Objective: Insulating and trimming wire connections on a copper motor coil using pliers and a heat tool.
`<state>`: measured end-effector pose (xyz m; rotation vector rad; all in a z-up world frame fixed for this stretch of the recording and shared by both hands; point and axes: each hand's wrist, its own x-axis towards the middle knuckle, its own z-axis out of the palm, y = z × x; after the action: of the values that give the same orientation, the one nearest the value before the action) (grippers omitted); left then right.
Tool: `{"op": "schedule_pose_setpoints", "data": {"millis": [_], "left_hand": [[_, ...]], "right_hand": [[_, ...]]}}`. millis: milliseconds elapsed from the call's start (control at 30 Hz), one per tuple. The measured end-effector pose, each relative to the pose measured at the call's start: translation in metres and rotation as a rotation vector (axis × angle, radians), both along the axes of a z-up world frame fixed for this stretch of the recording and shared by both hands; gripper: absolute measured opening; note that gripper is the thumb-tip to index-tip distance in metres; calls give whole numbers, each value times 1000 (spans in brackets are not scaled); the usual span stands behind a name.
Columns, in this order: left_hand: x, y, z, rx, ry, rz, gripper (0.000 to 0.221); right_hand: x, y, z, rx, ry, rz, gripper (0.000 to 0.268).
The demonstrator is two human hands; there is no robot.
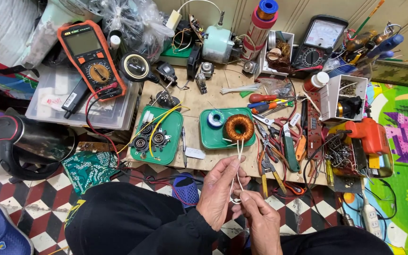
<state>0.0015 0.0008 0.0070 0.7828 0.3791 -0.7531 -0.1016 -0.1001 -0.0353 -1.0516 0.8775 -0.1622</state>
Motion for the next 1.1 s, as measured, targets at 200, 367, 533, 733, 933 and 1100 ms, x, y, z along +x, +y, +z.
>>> {"op": "schedule_pose_setpoints", "data": {"millis": [200, 367, 533, 733, 933, 1100], "left_hand": [[7, 3, -14, -123, 61, 97, 32], [10, 2, -29, -218, 64, 186, 36], [14, -2, -42, -307, 0, 318, 31], [17, -3, -37, -273, 42, 369, 38], [20, 4, -45, -328, 73, 407, 37], [30, 7, -56, -402, 77, 477, 35]], "right_hand": [[1, 1, -2, 75, 24, 15, 33], [2, 8, 8, 52, -1, 97, 33], [4, 14, 15, -86, -23, 133, 40], [5, 17, 3, 78, -121, 92, 26], [8, 18, 11, 193, -177, 13, 28], [13, 24, 9, 235, -219, 43, 28]]}}
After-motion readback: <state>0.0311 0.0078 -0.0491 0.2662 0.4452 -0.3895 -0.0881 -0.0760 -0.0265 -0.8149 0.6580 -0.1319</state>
